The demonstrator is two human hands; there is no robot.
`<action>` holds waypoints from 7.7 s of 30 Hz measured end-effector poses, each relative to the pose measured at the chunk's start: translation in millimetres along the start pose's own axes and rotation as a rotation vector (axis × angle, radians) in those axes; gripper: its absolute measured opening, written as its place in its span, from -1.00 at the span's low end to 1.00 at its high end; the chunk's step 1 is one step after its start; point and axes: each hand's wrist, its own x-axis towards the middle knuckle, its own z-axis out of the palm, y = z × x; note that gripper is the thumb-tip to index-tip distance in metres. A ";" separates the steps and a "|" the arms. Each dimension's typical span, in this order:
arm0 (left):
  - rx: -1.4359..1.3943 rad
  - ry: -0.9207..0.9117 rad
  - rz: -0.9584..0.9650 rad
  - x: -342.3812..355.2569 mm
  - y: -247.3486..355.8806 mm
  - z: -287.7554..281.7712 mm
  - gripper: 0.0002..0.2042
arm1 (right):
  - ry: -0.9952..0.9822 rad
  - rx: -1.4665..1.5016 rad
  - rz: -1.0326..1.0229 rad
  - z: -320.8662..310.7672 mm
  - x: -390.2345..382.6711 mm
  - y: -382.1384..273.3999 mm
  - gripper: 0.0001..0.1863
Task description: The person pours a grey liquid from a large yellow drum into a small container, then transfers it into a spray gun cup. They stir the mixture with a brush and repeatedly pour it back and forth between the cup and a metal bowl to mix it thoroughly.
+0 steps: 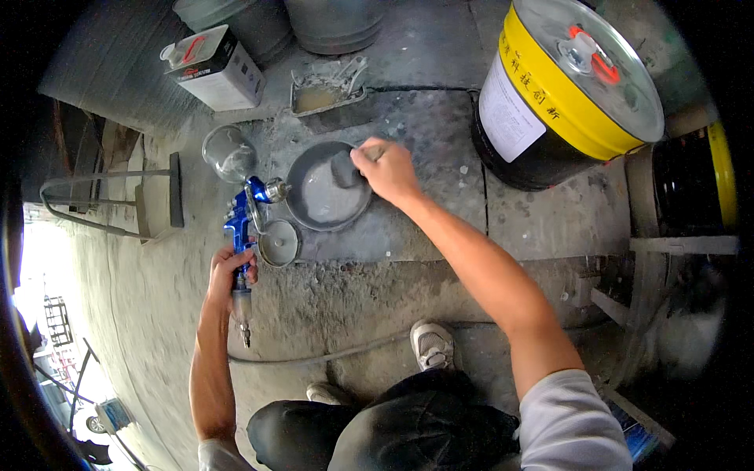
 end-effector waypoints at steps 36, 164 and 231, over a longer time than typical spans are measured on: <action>0.731 -0.154 -0.137 -57.3 64.4 -10.4 -0.83 | -0.483 -0.016 -0.139 -14.8 12.5 -81.1 -0.73; 1.855 0.400 0.600 -86.4 44.7 -3.3 -0.55 | -0.196 0.470 -0.110 17.0 52.3 -134.4 -0.63; 1.547 0.378 0.357 -51.8 24.7 -78.2 -0.73 | -0.566 0.035 -0.510 -33.0 31.3 -76.7 -0.78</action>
